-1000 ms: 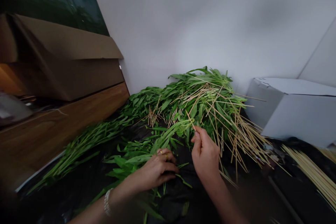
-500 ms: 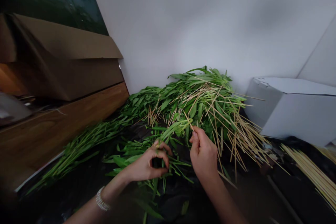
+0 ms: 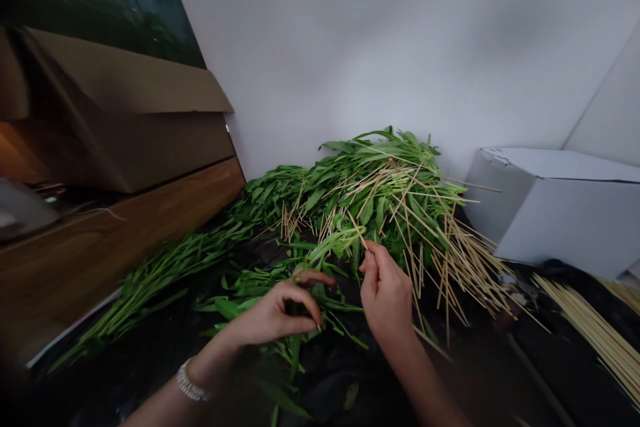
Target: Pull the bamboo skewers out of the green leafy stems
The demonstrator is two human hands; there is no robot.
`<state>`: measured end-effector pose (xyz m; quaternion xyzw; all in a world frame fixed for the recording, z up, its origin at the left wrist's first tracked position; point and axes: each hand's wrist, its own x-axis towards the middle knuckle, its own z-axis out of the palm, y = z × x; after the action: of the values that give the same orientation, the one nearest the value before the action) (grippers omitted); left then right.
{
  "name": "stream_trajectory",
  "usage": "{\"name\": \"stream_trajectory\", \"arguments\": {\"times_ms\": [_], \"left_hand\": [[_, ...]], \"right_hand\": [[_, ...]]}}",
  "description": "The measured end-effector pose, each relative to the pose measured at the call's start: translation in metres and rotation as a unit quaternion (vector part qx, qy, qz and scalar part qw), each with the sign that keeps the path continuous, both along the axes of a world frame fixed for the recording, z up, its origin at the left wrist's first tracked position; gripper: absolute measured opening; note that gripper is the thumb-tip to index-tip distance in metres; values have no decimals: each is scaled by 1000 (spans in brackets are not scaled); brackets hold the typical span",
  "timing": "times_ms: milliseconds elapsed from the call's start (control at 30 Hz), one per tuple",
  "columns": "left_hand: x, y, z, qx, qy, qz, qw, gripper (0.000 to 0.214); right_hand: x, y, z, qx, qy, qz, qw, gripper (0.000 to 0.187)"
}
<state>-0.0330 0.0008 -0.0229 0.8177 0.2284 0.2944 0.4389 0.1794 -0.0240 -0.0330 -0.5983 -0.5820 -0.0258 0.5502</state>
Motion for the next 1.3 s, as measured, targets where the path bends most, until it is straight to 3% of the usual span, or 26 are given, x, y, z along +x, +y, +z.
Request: {"name": "stream_trajectory", "arguments": {"times_ms": [67, 167, 267, 400, 567, 833, 1300], "left_hand": [[-2, 6, 0, -98, -129, 66, 985, 13], [-5, 19, -7, -221, -278, 183, 917, 22], [-6, 30, -15, -287, -331, 264, 859, 35], [-6, 34, -19, -325, -356, 299, 824, 39], [-5, 31, -17, -309, -354, 296, 832, 32], [-1, 24, -14, -260, -301, 291, 870, 29], [0, 23, -14, -246, -286, 300, 876, 26]], "right_hand": [[0, 0, 0, 2, 6, -3, 1000, 31], [-1, -1, -1, 1, 15, 7, 1000, 31], [-3, -2, -2, -8, 26, 35, 999, 30], [-11, -2, -5, -31, 11, 133, 991, 27], [-25, -3, -15, -90, -84, 241, 963, 29], [-32, -3, -27, -124, -120, 225, 959, 35], [-32, -3, -27, -140, -131, 205, 960, 34]]}}
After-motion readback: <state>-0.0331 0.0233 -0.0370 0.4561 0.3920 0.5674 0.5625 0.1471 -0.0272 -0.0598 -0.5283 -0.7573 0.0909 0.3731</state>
